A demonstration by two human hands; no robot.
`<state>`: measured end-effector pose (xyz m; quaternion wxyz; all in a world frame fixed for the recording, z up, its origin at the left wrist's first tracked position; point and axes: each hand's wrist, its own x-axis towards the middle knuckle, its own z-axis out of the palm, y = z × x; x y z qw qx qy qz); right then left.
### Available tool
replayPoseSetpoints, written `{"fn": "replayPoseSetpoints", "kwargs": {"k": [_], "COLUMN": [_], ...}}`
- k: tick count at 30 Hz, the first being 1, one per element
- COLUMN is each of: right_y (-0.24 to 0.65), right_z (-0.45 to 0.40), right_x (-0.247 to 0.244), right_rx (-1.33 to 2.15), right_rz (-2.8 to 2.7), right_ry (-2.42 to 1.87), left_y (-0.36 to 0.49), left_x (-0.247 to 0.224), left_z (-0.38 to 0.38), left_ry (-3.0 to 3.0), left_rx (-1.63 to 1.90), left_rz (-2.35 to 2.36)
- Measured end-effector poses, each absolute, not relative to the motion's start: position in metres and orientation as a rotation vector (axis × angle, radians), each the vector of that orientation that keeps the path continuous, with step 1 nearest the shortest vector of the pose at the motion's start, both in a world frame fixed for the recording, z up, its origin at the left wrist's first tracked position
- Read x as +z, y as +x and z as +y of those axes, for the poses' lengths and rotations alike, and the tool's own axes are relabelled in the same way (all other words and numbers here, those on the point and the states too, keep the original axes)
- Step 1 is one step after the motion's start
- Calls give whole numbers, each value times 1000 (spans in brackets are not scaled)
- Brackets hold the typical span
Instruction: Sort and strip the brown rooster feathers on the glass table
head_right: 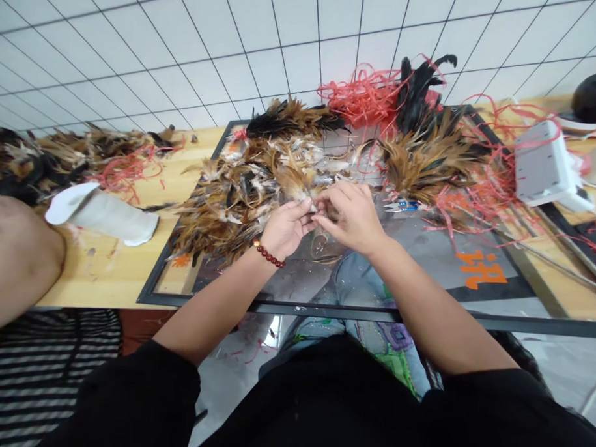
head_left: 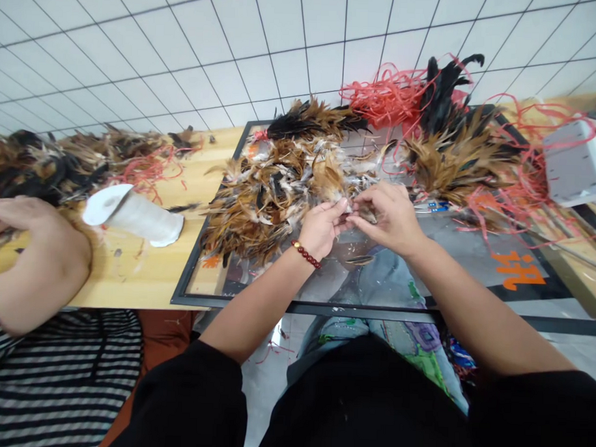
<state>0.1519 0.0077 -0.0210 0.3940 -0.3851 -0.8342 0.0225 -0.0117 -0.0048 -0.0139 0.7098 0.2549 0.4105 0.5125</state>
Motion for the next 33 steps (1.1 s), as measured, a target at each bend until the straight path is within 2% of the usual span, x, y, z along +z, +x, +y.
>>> {"fn": "replayPoseSetpoints", "kwargs": {"k": [7,9,11,14,16,20,28,33], "right_y": [151,152,154,158,160,160,151,150], "right_z": [12,15,16,15,14,14,16,19], "right_x": [-20,-17,-12,-7,-6,-8,-13,-19], "right_rx": [175,439,878,1477,1642,1593,1278,1117], "right_rz": [-1925,-1863,-1809,-1680,-1577,-1413,-1560,-1490], "right_ry": [-1074,-1080,-1048,-952,-910,-914,-938,-946], "left_y": [-9,-9,-10,-14,-17,-21,-11,-12], "left_x": [-17,-17,-16,-14,-12,-9,-9,-7], "left_z": [-6,-6,-7,-9,-10,-11,-14,-9], "left_ry": [707,744,787,860,877,825,886,641], "left_rx": [1110,1162,1133,871,683,548,665,921], "left_rz": [922,932,940,876,795,714,939,891]}}
